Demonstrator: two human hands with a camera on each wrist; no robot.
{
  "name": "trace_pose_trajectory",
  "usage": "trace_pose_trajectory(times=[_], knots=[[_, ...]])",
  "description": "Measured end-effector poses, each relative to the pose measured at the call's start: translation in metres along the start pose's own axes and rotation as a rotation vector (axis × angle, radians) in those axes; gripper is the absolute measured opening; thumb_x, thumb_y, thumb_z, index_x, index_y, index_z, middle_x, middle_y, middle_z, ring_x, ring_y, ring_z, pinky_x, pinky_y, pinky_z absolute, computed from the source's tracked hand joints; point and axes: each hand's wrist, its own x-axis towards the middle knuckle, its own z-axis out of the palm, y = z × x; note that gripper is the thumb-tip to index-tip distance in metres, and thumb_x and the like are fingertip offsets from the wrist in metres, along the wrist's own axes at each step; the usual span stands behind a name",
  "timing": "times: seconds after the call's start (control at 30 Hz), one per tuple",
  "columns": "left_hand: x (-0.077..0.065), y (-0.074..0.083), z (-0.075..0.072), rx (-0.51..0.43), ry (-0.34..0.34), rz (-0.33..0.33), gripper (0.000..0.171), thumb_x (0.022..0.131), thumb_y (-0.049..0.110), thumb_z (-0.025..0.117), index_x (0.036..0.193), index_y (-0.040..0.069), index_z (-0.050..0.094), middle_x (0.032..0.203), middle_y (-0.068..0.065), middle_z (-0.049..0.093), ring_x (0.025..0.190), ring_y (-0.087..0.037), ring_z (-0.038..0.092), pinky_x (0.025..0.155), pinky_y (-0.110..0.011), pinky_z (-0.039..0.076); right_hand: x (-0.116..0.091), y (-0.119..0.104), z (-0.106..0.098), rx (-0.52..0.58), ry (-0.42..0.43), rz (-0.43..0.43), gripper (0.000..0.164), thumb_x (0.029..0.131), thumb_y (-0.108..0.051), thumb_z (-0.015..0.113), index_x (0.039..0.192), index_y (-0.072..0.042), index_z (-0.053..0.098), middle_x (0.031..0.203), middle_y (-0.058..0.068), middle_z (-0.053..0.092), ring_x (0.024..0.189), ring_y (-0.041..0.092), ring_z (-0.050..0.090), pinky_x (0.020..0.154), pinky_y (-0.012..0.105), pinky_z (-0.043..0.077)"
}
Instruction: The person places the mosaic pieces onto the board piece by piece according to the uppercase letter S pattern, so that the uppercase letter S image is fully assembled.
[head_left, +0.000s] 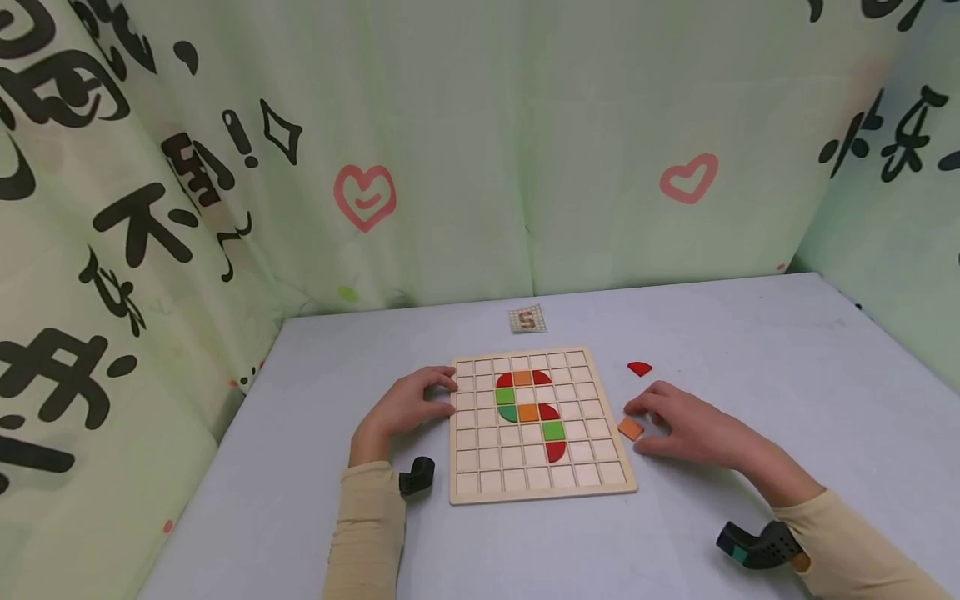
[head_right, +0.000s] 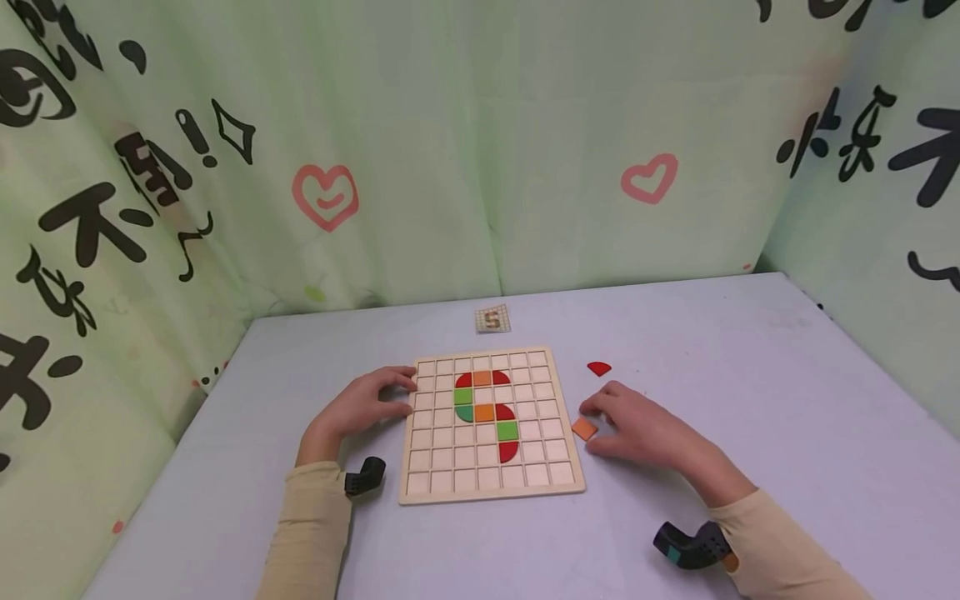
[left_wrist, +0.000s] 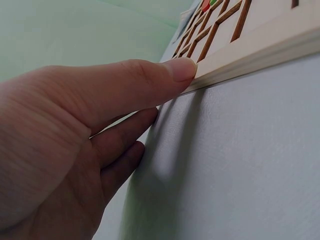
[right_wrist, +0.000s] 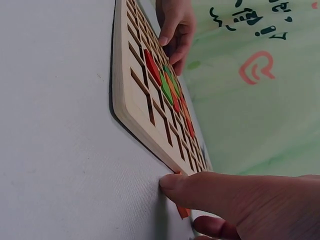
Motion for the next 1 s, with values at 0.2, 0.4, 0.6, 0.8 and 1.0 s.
trace_pose_trajectory(times=[0.2, 0.4, 0.6, 0.8, 1.0], knots=[[-0.0002, -0.0006, 0.0004, 0.003, 0.004, 0.001, 0.026, 0.088, 0.011, 0.076, 0.113, 0.009, 0.070, 0.150, -0.006, 0.053, 0.146, -0.029, 0.039, 0.122, -0.046, 0.032, -0.0011, 0.0011, -0.0001, -0.008, 0.018, -0.053, 0.027, 0.085, -0.021, 0.077, 0.111, -0.017, 0.072, 0.105, -0.003, 0.058, 0.087, 0.009, 0.050, 0.070, 0.023, 0.046], [-0.0005, -0.0012, 0.0003, 0.006, 0.002, 0.009, 0.027, 0.088, 0.010, 0.076, 0.113, 0.008, 0.070, 0.150, -0.006, 0.053, 0.146, -0.029, 0.039, 0.121, -0.046, 0.032, 0.0000, 0.0025, 0.0021, -0.013, 0.033, -0.058, 0.019, 0.085, -0.020, 0.077, 0.103, -0.018, 0.071, 0.101, -0.005, 0.059, 0.086, 0.009, 0.050, 0.070, 0.023, 0.047], [-0.0013, -0.0013, 0.0001, 0.004, 0.005, 0.010, 0.026, 0.088, 0.011, 0.076, 0.113, 0.009, 0.070, 0.150, -0.006, 0.053, 0.146, -0.029, 0.039, 0.121, -0.046, 0.032, 0.0009, 0.0022, 0.0043, -0.015, 0.047, -0.026, 0.016, 0.085, -0.022, 0.077, 0.096, -0.015, 0.068, 0.092, -0.006, 0.056, 0.082, 0.009, 0.049, 0.068, 0.023, 0.046], [-0.0011, -0.0018, -0.0004, 0.006, 0.006, 0.016, 0.027, 0.088, 0.011, 0.075, 0.114, 0.009, 0.070, 0.150, -0.006, 0.053, 0.146, -0.029, 0.040, 0.121, -0.046, 0.033, 0.0007, 0.0026, 0.0042, -0.016, 0.053, -0.047, 0.020, 0.086, -0.019, 0.077, 0.105, -0.015, 0.071, 0.096, -0.006, 0.059, 0.081, 0.007, 0.049, 0.067, 0.022, 0.046], [-0.0010, -0.0020, 0.0003, 0.007, 0.004, 0.007, 0.027, 0.088, 0.011, 0.075, 0.115, 0.009, 0.070, 0.150, -0.005, 0.053, 0.146, -0.028, 0.040, 0.121, -0.045, 0.033, 0.0012, 0.0022, 0.0044, -0.019, 0.062, -0.059, 0.015, 0.087, -0.017, 0.076, 0.101, -0.016, 0.073, 0.094, -0.008, 0.060, 0.080, 0.006, 0.049, 0.066, 0.021, 0.046]])
